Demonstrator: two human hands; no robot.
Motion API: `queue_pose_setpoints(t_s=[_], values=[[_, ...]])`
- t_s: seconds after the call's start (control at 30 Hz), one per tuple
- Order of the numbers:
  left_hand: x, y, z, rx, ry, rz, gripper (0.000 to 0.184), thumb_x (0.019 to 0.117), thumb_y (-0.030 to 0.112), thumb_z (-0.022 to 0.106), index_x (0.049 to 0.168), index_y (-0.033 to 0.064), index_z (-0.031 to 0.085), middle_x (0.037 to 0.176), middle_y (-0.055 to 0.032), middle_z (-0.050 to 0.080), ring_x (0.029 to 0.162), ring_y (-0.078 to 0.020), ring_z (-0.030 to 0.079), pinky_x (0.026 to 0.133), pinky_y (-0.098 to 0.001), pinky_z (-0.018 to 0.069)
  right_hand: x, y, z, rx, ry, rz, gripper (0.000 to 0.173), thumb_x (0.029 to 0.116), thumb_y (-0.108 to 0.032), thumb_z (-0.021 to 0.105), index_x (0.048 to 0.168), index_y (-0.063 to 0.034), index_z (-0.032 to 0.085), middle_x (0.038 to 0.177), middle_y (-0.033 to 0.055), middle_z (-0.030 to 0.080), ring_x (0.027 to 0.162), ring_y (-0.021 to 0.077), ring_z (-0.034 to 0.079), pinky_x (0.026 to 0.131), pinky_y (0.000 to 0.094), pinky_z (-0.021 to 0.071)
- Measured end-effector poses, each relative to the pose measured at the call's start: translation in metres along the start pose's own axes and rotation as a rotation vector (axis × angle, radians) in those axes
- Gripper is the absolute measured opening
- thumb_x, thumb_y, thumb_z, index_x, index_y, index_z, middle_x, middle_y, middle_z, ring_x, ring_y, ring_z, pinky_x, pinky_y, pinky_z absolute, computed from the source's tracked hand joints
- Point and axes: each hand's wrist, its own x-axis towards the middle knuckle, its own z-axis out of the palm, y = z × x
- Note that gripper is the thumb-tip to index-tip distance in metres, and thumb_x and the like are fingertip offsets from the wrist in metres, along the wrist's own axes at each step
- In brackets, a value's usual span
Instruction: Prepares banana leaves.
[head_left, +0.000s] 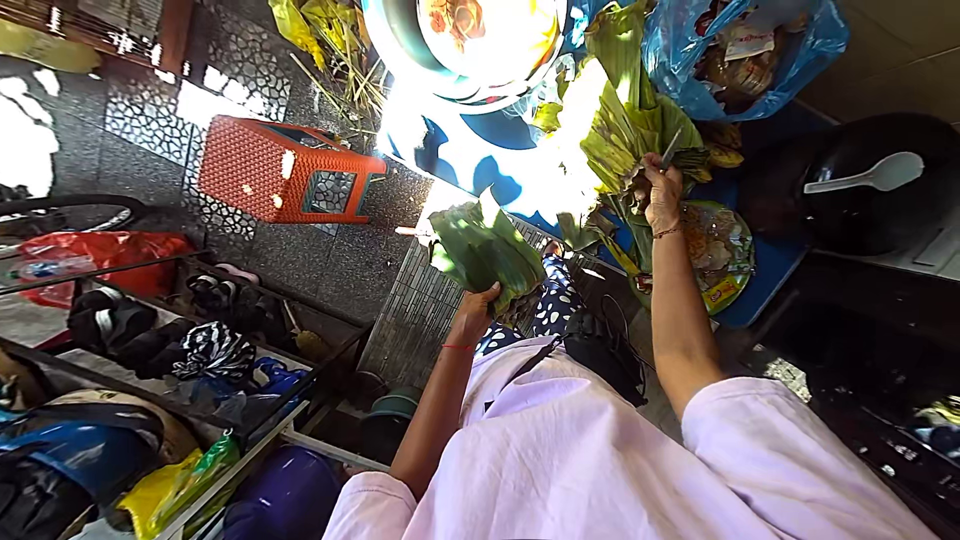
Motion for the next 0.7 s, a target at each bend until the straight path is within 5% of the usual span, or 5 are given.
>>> queue_pose_setpoints(t_s=[0.17, 0.27, 0.43, 0.7], values=[[-0.002, 0.002, 0.002, 0.004, -0.011, 0.001, 0.016, 0.1052, 0.003, 0.049, 0.121, 0.0022, 0.051, 0.089, -0.0095, 0.068, 0.074, -0.0150, 0.069, 0.069, -0.0289, 0.0592, -0.005, -0.004, -0.008, 0.189, 0.029, 0.143, 0.032, 0.1001, -0.003, 0.052, 0.131, -0.0081, 0.058, 0.082, -0.0010, 0.061, 0.052, 0.0042, 0.050, 0.045, 0.0180, 0.0419], [-0.003, 0.003, 0.003, 0.008, -0.003, -0.008, 0.016, 0.1056, 0.003, 0.048, 0.121, 0.0024, 0.051, 0.088, -0.0092, 0.067, 0.072, -0.0144, 0.068, 0.068, -0.0282, 0.0587, -0.003, 0.001, -0.008, 0.114, 0.104, 0.284, 0.019, 0.0958, 0.001, 0.053, 0.112, -0.0084, 0.051, 0.074, -0.0012, 0.053, 0.049, 0.0039, 0.048, 0.044, 0.0174, 0.0424], [-0.005, 0.004, 0.002, 0.004, -0.004, 0.000, 0.018, 0.1052, 0.002, 0.049, 0.123, 0.0025, 0.050, 0.090, -0.0093, 0.067, 0.074, -0.0146, 0.068, 0.069, -0.0288, 0.0591, 0.001, 0.011, -0.003, 0.091, 0.235, 0.402, 0.007, 0.0938, -0.002, 0.053, 0.097, -0.0083, 0.053, 0.073, 0.0008, 0.057, 0.047, 0.0045, 0.046, 0.043, 0.0177, 0.0396], [-0.004, 0.005, 0.001, 0.004, -0.001, -0.003, 0.017, 0.1054, 0.003, 0.049, 0.123, 0.0022, 0.051, 0.090, -0.0095, 0.067, 0.074, -0.0149, 0.068, 0.069, -0.0291, 0.0591, 0.012, 0.014, 0.005, 0.098, 0.257, 0.391, 0.004, 0.1000, -0.013, 0.053, 0.100, -0.0103, 0.056, 0.075, -0.0011, 0.054, 0.050, 0.0040, 0.048, 0.044, 0.0169, 0.0412]])
